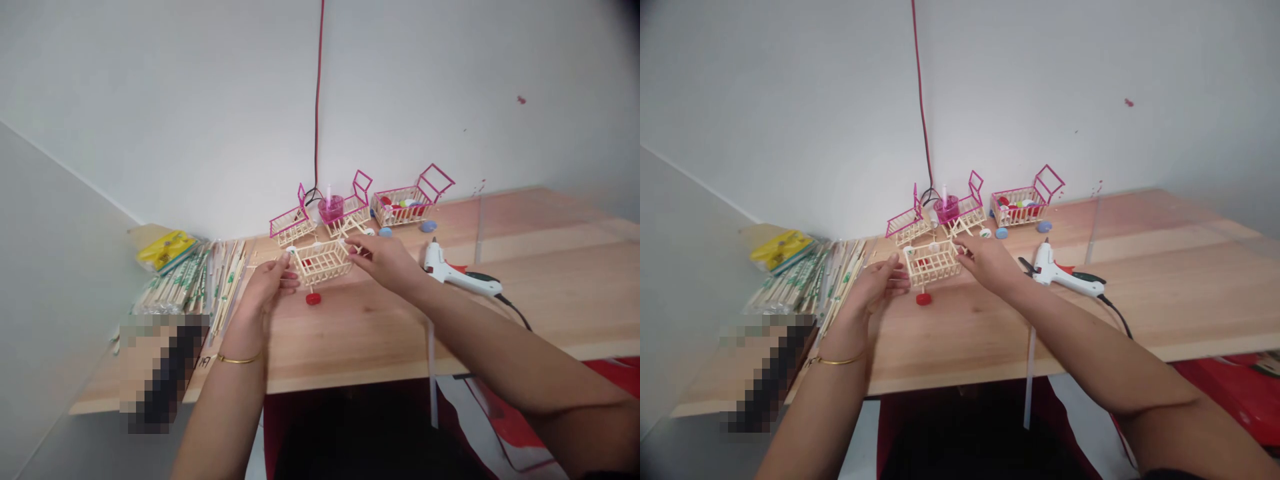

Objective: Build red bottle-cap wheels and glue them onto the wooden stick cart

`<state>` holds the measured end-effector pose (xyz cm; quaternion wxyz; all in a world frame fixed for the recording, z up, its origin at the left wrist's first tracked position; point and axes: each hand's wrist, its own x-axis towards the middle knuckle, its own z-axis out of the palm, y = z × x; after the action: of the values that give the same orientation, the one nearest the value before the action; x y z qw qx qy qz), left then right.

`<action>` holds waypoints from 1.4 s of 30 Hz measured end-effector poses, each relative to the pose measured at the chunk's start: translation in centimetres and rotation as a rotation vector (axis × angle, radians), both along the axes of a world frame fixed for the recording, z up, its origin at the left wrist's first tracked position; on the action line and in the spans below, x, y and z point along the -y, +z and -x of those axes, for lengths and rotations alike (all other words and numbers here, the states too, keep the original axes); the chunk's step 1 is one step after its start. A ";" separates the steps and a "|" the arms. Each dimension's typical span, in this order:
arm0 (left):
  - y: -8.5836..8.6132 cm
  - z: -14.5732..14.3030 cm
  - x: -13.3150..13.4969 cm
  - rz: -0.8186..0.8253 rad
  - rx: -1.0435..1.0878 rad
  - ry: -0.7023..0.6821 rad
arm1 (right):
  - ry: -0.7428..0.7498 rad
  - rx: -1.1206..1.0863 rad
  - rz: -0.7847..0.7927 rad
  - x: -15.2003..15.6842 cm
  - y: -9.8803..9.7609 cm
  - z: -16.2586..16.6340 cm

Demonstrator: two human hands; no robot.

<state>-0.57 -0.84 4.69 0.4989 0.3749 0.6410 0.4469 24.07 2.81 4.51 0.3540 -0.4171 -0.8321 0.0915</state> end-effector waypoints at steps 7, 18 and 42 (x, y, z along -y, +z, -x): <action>-0.3 -0.2 0.1 0.038 0.055 -0.165 | 0.038 0.058 -0.008 0.7 0.1 0.9; -0.9 -0.4 -0.2 -0.011 0.094 -0.074 | 0.107 0.072 -0.110 1.1 -1.2 1.5; -0.7 -0.6 -0.2 -0.022 0.088 -0.060 | -0.007 -0.104 -0.031 1.2 0.5 0.9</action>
<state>0.00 -0.64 3.96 0.5354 0.3796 0.6020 0.4549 23.18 1.63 5.01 0.4034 -0.4093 -0.8124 0.0987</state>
